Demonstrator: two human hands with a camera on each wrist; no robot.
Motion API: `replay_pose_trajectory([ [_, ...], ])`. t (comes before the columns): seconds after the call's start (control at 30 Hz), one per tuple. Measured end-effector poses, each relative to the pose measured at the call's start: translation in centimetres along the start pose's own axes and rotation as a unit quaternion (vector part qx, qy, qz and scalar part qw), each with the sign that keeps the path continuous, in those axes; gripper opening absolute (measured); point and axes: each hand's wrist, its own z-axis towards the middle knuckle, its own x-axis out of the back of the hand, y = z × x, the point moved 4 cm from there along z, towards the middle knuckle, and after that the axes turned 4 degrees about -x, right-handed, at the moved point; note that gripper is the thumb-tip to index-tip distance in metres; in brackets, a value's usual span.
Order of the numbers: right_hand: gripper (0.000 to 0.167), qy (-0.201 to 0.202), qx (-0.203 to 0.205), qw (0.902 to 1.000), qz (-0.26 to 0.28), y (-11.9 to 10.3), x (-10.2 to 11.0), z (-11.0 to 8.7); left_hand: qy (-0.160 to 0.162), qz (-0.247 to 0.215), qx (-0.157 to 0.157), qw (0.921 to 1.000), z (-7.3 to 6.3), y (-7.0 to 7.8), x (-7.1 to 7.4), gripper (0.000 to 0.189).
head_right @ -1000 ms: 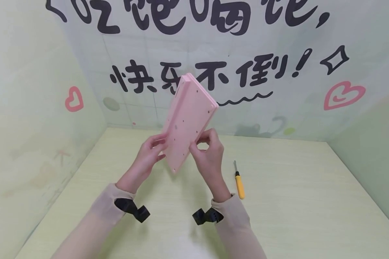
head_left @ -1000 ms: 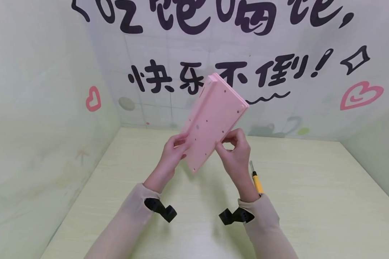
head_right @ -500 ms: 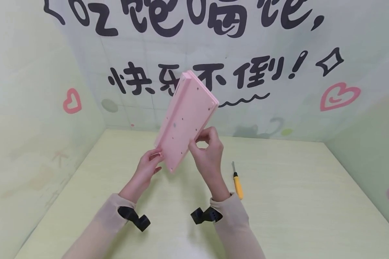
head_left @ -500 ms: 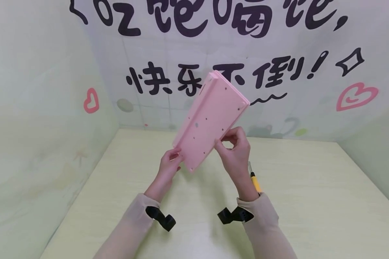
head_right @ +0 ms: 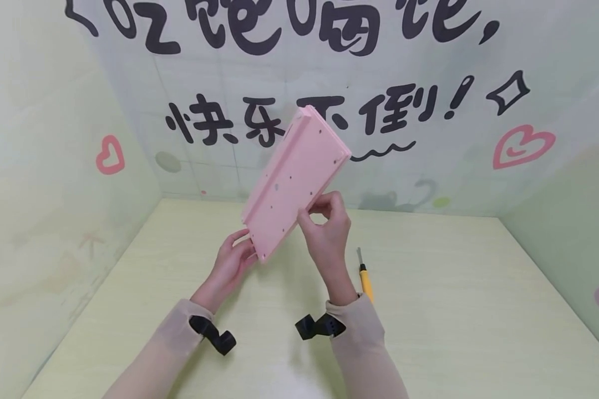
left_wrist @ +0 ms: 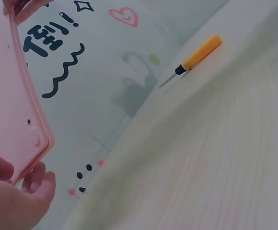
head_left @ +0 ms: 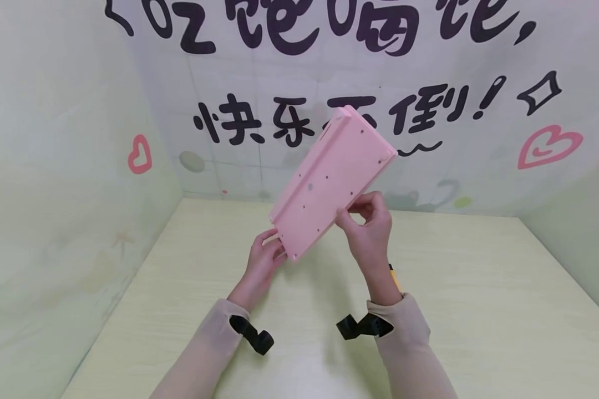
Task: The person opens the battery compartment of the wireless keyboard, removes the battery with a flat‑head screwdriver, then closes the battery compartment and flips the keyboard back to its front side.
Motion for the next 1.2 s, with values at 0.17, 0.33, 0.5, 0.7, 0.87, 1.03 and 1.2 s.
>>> replay_pose_trajectory([
  [0.17, 0.017, 0.004, -0.013, 0.9995, 0.028, 0.3, 0.2, 0.2, -0.003, -0.061, -0.002, 0.9981, 0.0, 0.3, -0.1, 0.038],
  [0.33, 0.016, 0.001, -0.055, 0.9953, 0.079, 0.7, 0.4, 0.1, -0.009, -0.09, -0.002, 0.9959, -0.3, 0.8, 0.1, 0.039],
  [0.5, 0.018, 0.003, -0.086, 0.9897, 0.114, 1.1, 0.7, 0.1, -0.025, -0.116, -0.008, 0.9929, -0.5, 1.2, 0.4, 0.037],
  [0.7, 0.019, -0.001, -0.091, 0.9884, 0.122, 1.5, 0.7, 0.0, -0.033, -0.137, -0.004, 0.9901, -0.6, 1.7, 0.9, 0.035],
  [0.87, 0.019, -0.003, -0.103, 0.9866, 0.127, 1.6, 0.6, 0.0, -0.034, -0.132, -0.001, 0.9906, -0.9, 2.3, 1.2, 0.036],
  [1.03, 0.019, -0.001, -0.119, 0.984, 0.132, 1.6, 0.6, -0.2, -0.031, -0.131, 0.006, 0.9909, -1.3, 2.8, 1.3, 0.036],
  [1.2, 0.021, -0.002, -0.134, 0.98, 0.147, 1.6, 0.7, -0.4, -0.013, -0.125, -0.002, 0.9921, -1.8, 3.3, 1.3, 0.036],
])
